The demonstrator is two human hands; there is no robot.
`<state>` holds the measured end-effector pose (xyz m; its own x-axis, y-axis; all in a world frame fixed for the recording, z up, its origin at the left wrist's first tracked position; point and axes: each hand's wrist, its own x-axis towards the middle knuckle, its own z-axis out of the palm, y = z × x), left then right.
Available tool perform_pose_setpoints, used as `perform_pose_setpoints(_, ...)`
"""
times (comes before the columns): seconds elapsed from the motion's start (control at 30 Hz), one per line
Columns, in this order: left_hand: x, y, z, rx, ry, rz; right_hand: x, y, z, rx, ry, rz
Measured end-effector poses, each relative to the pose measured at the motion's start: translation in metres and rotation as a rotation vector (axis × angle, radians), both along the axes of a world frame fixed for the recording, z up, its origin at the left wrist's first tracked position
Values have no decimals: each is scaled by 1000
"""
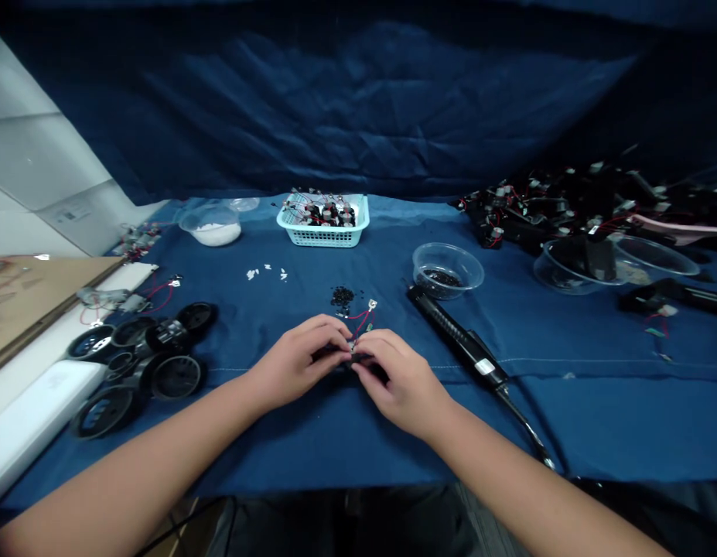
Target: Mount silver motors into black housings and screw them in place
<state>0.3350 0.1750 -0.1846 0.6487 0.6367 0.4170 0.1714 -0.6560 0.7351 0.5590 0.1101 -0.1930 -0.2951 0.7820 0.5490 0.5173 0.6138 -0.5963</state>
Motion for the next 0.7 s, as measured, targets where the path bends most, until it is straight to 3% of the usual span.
perform_pose_setpoints(0.17, 4, 1, 4, -741, -247, 42, -5, 3, 4, 26, 8, -5)
perform_pose_setpoints(0.23, 2, 1, 10, -908, -316, 35, -8, 7, 13, 67, -53, -15)
perform_pose_setpoints(0.47, -9, 9, 25, -913, -588, 86, -28, 34, 43, 115, -85, 28)
perform_pose_setpoints(0.7, -8, 7, 22, -935, -568, 91, -26, 44, 25, 106, 43, -53)
